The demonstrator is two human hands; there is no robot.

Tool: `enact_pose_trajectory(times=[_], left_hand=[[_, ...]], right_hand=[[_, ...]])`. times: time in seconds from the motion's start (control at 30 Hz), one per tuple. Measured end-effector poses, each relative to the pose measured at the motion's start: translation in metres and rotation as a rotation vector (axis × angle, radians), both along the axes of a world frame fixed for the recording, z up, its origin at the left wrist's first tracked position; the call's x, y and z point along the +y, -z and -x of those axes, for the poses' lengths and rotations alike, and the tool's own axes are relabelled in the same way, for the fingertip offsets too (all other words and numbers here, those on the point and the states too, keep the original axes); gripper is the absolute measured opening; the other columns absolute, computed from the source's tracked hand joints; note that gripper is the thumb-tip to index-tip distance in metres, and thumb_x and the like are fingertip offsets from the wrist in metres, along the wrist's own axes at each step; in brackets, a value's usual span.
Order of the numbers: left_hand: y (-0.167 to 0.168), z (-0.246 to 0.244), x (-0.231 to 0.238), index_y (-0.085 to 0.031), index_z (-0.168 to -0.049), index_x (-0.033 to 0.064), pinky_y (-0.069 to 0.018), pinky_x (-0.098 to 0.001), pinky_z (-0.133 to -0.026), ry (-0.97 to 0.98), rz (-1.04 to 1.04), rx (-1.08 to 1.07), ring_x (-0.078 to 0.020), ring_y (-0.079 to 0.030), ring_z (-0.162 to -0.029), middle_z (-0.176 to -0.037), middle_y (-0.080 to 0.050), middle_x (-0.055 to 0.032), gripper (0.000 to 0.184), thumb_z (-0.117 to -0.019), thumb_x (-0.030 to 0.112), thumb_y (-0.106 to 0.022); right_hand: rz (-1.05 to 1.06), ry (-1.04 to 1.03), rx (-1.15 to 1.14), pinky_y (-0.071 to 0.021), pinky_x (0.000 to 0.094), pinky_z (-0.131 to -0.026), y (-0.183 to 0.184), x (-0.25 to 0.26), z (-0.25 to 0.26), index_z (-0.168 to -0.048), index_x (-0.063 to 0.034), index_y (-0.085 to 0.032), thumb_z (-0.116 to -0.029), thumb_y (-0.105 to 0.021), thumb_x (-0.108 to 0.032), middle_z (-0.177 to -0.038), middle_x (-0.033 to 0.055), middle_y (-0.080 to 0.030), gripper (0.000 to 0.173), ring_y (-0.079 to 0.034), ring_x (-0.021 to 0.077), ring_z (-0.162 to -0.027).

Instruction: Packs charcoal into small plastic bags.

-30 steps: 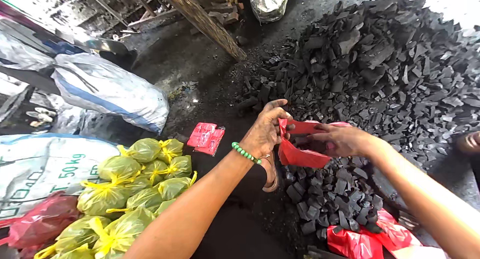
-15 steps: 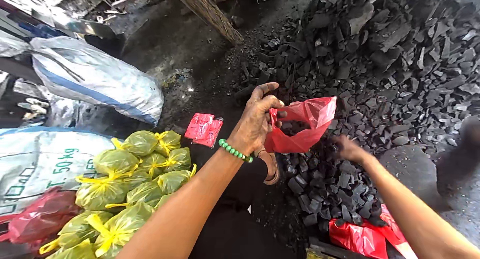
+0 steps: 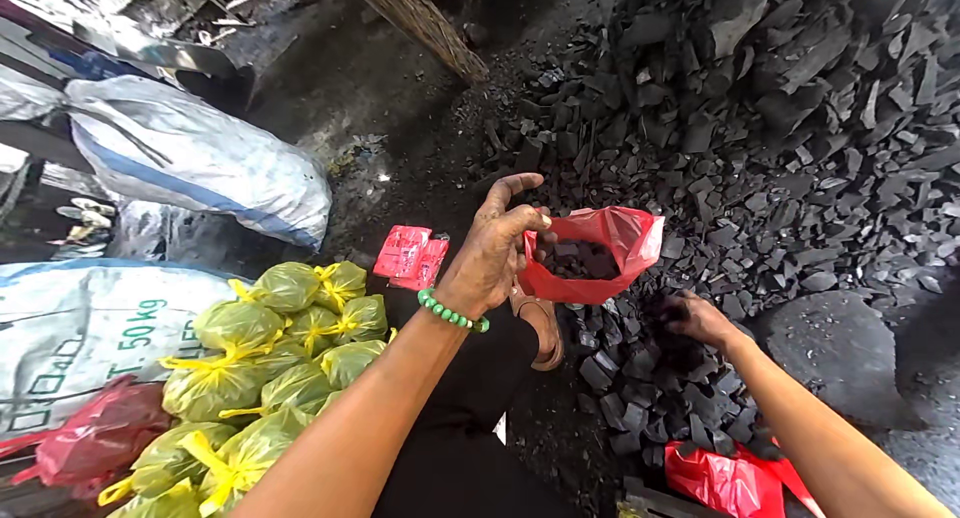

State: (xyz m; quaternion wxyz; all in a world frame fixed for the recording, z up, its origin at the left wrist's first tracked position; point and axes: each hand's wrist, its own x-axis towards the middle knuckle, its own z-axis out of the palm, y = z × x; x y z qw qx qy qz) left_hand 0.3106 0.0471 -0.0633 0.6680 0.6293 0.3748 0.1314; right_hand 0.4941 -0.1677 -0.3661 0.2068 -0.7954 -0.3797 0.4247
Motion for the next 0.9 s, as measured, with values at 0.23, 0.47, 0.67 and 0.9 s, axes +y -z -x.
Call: enact_pose_trajectory(times=[0.23, 0.47, 0.67, 0.9], left_hand=[[0.003, -0.013, -0.02, -0.041, -0.146, 0.0149, -0.0548, -0.0263, -0.06, 0.101, 0.073, -0.041, -0.0145, -0.064, -0.072, -0.101, -0.062, -0.0081, 0.054, -0.0933, 0.008, -0.05], [-0.005, -0.025, -0.04, -0.04, -0.148, 0.0159, -0.0507, -0.0249, -0.061, 0.188, 0.102, -0.029, -0.0139, -0.061, -0.076, -0.106, -0.06, -0.0098, 0.055, -0.0938, 0.009, -0.049], [-0.01, -0.019, -0.035, -0.042, -0.146, 0.015, -0.0508, -0.0248, -0.06, 0.115, 0.116, -0.047, -0.0128, -0.061, -0.072, -0.103, -0.062, -0.0086, 0.046, -0.0999, 0.011, -0.046], [-0.019, -0.018, -0.028, -0.043, -0.144, 0.0166, -0.054, -0.0258, -0.062, 0.068, 0.103, -0.105, -0.013, -0.063, -0.073, -0.102, -0.061, -0.0062, 0.044, -0.0993, 0.013, -0.044]], right_hand=[[-0.865, 0.613, 0.578, -0.064, 0.0322, -0.067, -0.126, 0.001, -0.033, -0.115, -0.0155, -0.062, -0.0891, -0.061, -0.008, -0.101, -0.0022, -0.071, 0.027, -0.071, 0.0107, -0.079], [-0.652, -0.205, -0.023, -0.0553, 0.0509, -0.092, -0.184, 0.049, 0.008, -0.118, -0.0077, -0.074, -0.0812, -0.08, -0.004, -0.126, 0.018, -0.065, 0.038, -0.066, 0.0316, -0.109], [-0.544, -0.209, -0.282, -0.0558, 0.0574, -0.091, -0.208, 0.021, -0.015, -0.12, -0.0063, -0.074, -0.0977, -0.067, -0.009, -0.115, 0.0173, -0.071, 0.023, -0.07, 0.0328, -0.102], [-0.035, 0.261, -0.236, -0.0445, 0.0772, -0.094, -0.08, -0.029, -0.083, -0.125, 0.0063, -0.065, -0.0997, -0.068, -0.022, -0.115, 0.0364, -0.066, 0.039, -0.062, 0.0572, -0.109]])
